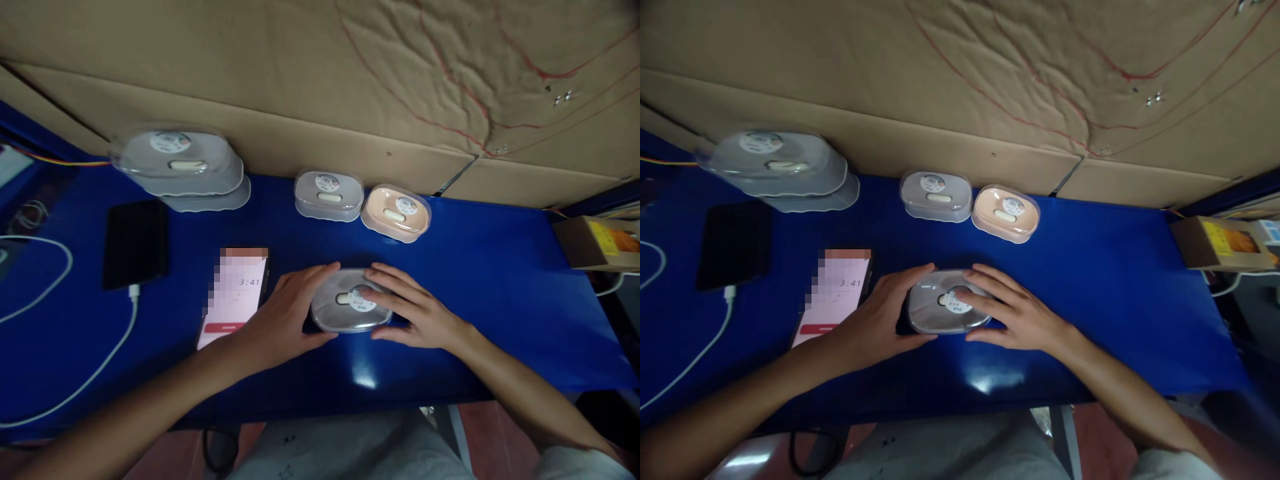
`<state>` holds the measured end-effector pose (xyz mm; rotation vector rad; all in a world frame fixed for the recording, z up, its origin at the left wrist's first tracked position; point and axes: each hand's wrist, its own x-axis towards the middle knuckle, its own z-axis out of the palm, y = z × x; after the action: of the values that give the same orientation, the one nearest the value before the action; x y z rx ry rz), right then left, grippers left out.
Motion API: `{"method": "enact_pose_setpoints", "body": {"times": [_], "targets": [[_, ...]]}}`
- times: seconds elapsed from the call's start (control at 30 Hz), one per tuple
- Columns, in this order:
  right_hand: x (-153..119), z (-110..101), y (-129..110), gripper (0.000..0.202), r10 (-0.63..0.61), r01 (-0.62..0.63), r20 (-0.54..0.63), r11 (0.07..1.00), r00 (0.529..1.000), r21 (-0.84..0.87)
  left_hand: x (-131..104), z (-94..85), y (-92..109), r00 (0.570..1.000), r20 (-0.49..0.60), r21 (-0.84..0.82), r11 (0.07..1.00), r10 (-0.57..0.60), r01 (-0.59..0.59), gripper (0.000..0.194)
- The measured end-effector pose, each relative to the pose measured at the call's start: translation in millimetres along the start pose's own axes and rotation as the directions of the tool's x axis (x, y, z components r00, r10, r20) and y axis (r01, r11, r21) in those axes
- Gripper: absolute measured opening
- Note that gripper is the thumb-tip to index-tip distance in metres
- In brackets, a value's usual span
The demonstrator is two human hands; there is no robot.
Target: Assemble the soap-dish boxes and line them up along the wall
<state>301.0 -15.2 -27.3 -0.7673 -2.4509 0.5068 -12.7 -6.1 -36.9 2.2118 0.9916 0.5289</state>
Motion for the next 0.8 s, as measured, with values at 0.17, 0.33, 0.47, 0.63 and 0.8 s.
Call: {"method": "enact_pose_setpoints", "body": {"times": [0.17, 0.33, 0.47, 0.63, 0.8], "targets": [[-0.1, -5.4, 8.0, 0.057, 0.145, -0.118, -0.112, 0.968, 0.983, 0.221, -3.5, -2.0, 1.1, 0.999, 0.049, -0.079, 0.997, -0.022, 0.026, 0.115], [-0.3, -1.3, 23.1, 0.045, 0.295, -0.282, -0.205, 0.955, 0.933, 0.091, -4.7, -9.3, 2.0, 0.99, 0.128, -0.117, 0.99, -0.061, 0.076, 0.118], [0.0, 6.1, 27.8, 0.049, 0.322, -0.338, -0.17, 0.938, 0.931, -0.077, -4.5, -13.3, 2.1, 0.983, 0.178, -0.118, 0.99, -0.052, 0.074, 0.121], [-2.1, -1.3, 8.5, 0.044, 0.202, -0.219, -0.121, 0.965, 0.972, -0.144, -2.5, -15.6, 1.4, 0.986, 0.154, -0.155, 0.984, -0.069, 0.093, 0.117], [1.5, -3.8, -14.8, 0.063, 0.016, 0.002, 0.104, 0.985, 0.994, -0.173, -1.3, -16.7, 1.0, 0.994, 0.089, -0.181, 0.981, -0.058, 0.074, 0.111]]}}
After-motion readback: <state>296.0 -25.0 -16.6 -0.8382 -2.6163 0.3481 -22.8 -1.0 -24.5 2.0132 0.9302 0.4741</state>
